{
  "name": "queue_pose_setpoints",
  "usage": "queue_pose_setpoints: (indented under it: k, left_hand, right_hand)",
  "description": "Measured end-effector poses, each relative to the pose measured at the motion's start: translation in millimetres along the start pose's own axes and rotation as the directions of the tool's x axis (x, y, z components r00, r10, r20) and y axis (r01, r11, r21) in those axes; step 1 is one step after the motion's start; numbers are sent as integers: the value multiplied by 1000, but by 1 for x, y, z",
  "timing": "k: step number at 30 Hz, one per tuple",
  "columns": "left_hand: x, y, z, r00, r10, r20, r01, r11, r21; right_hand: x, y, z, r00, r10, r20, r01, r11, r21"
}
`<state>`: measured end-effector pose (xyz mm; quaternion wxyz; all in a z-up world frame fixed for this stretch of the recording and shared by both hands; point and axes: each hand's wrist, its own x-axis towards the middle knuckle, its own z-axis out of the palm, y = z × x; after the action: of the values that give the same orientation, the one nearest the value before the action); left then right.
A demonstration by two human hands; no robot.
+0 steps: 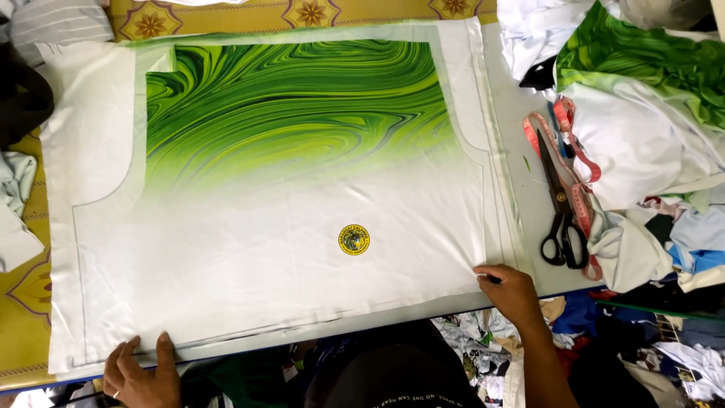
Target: Cutting a garment piece from fabric using scissors according to a pattern
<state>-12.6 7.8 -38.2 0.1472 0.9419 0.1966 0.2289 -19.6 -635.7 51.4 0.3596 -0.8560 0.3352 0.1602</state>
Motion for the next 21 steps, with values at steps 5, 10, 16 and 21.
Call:
queue_pose_setpoints:
  k: [5,10,16,21]
  left_hand:
    - [1,5,0,1000,7,-17,-6,1000,25]
    - [8,-5,7,974,173,-148,-169,985,34]
    - [13,-1,2,992,51,-112,-54,998,-24]
    - [52,51,-45,876,-397,275,342,911,229]
  right_hand:
    - [9,17,1,1000,23,20,-23,999,-30]
    - [27,48,7,999,-42,26,44,995,-86]
    - [30,34,2,1000,-11,3,11,956,-292]
    - [13,-13,-6,969,248,4,-240,943,-229]
